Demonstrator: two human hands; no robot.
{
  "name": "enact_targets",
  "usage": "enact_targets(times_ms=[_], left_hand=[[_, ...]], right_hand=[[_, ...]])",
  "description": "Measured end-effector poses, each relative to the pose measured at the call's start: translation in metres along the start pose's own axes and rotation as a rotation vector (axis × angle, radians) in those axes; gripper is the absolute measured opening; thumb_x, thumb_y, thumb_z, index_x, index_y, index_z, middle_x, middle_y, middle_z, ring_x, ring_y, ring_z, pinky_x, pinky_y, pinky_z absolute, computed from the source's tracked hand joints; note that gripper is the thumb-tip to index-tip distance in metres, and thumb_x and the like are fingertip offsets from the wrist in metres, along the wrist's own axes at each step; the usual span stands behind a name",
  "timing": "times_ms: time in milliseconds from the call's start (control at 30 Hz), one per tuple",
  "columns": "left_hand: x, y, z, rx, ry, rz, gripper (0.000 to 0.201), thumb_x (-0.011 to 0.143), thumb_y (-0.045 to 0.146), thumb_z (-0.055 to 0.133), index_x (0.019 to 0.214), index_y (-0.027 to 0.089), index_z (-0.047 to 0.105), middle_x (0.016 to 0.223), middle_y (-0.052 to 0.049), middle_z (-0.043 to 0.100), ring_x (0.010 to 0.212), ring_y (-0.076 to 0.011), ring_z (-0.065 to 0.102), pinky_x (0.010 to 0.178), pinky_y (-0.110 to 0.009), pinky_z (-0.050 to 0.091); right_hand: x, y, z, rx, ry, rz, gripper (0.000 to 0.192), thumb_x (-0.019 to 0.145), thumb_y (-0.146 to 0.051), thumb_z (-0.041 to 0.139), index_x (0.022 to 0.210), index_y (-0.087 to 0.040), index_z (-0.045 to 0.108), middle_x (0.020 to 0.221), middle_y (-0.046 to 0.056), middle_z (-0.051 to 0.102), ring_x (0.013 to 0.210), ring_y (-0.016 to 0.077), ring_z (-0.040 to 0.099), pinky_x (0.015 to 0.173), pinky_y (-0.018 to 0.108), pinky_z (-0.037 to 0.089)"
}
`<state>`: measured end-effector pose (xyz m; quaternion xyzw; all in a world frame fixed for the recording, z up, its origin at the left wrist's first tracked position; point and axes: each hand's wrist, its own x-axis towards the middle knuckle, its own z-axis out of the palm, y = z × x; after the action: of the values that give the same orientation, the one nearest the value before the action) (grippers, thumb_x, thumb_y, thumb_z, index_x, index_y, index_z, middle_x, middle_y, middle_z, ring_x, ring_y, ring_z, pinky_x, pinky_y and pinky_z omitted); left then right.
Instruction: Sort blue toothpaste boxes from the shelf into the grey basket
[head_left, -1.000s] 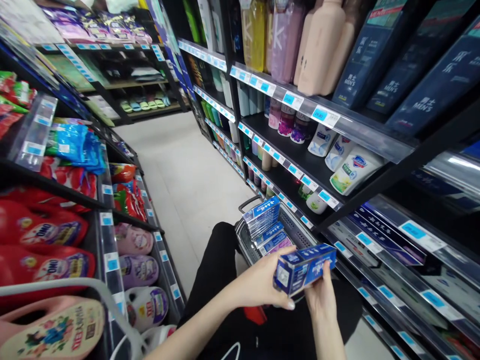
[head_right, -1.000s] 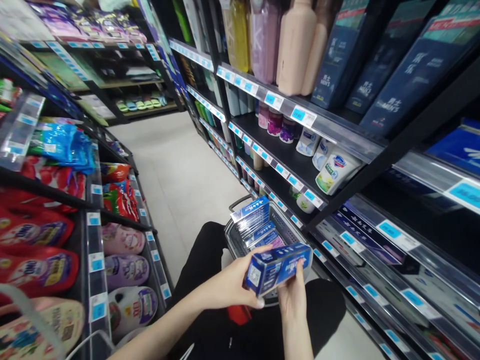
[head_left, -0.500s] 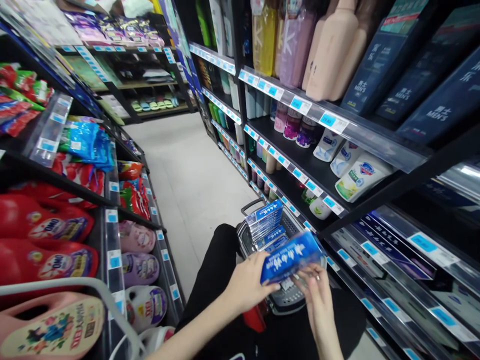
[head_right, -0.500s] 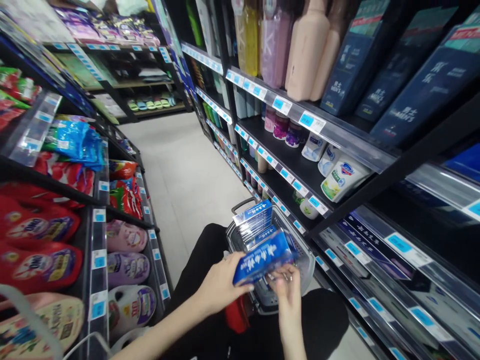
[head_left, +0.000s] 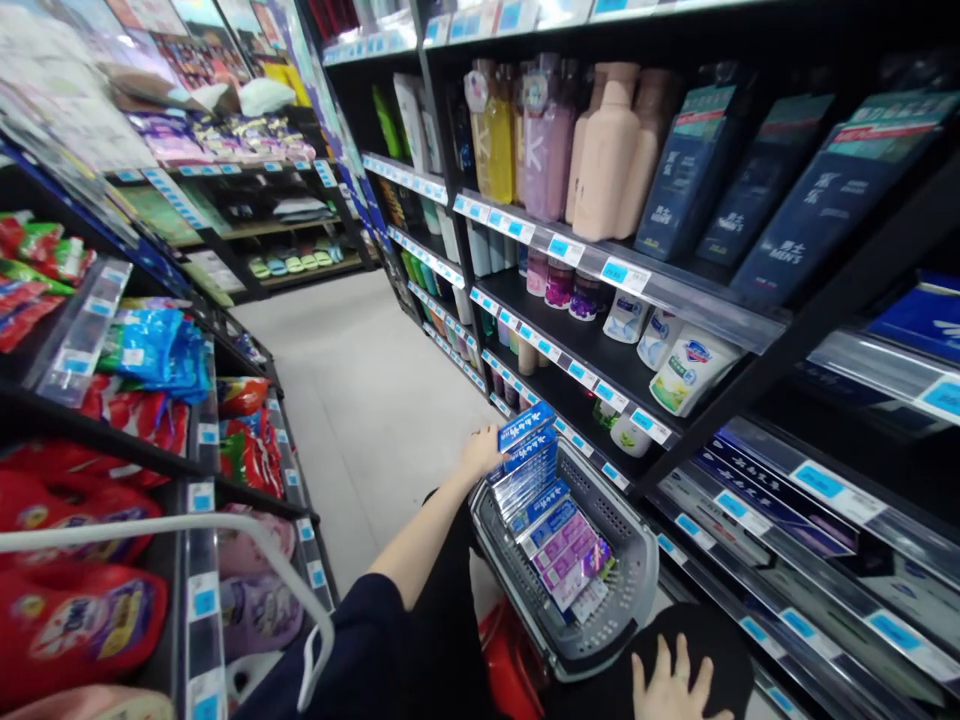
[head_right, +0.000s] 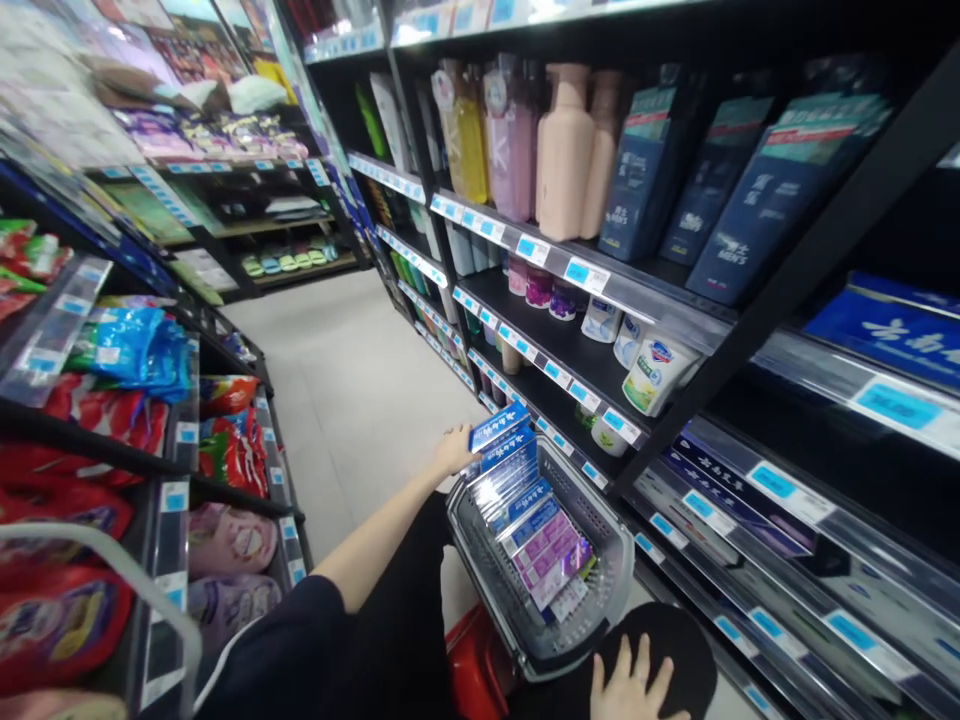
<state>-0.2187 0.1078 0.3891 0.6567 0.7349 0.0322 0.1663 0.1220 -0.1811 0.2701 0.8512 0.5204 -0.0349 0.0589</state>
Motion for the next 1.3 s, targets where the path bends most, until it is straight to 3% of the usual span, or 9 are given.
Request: enact_targets(times_ms=[167,333,467,1067,1300], left_hand=[[0.012,0.008,0.019,0.115,-0.049,0.026,0.059,0.068,0.044,0.068,0.116,0.017,0.047,0.121,-0.015,0.059,0.113,-0.0309,0.055,0.091,-0.036,0.042],[0.023,0.008,0.034,0.18,-0.082,0.019,0.06,0.068,0.045,0.068,0.115,0.016,0.046,0.121,-0.016,0.057,0.114,-0.0321,0.054,0.09,-0.037,0.042],[0.028,0.006,0.043,0.186,-0.098,0.006,0.064,0.067,0.045,0.068,0.117,0.014,0.044,0.123,-0.018,0.054,0.117,-0.0346,0.051,0.091,-0.038,0.041],[0.029,-0.006,0.064,0.166,-0.121,-0.017,0.06,0.071,0.039,0.065,0.119,0.015,0.04,0.127,-0.018,0.048,0.118,-0.0331,0.049,0.091,-0.039,0.041],[0.029,-0.008,0.069,0.155,-0.138,-0.027,0.06,0.07,0.04,0.066,0.118,0.017,0.039,0.128,-0.016,0.049,0.119,-0.0327,0.048,0.092,-0.037,0.04]], right_hand=[[0.004,-0.007,-0.005,0.002,-0.05,0.074,0.042,0.081,-0.046,0.045,0.116,-0.037,0.066,0.143,0.005,0.049,0.134,0.0379,0.039,0.098,0.067,0.028],[-0.002,-0.014,-0.013,-0.015,-0.041,0.091,0.047,0.086,-0.042,0.038,0.127,-0.031,0.059,0.148,0.003,0.042,0.14,0.0355,0.028,0.1,0.068,0.024],[-0.005,-0.015,-0.019,-0.031,-0.018,0.077,0.045,0.085,-0.042,0.043,0.125,-0.029,0.061,0.146,0.004,0.045,0.138,0.036,0.029,0.099,0.067,0.024],[-0.002,-0.016,-0.021,-0.024,-0.001,0.08,0.043,0.085,-0.04,0.047,0.122,-0.028,0.063,0.144,0.007,0.047,0.136,0.0366,0.032,0.099,0.067,0.025],[-0.001,-0.015,-0.014,0.0,0.087,0.088,0.04,0.083,-0.04,0.046,0.116,-0.029,0.066,0.14,0.005,0.053,0.133,0.0364,0.037,0.099,0.068,0.025]])
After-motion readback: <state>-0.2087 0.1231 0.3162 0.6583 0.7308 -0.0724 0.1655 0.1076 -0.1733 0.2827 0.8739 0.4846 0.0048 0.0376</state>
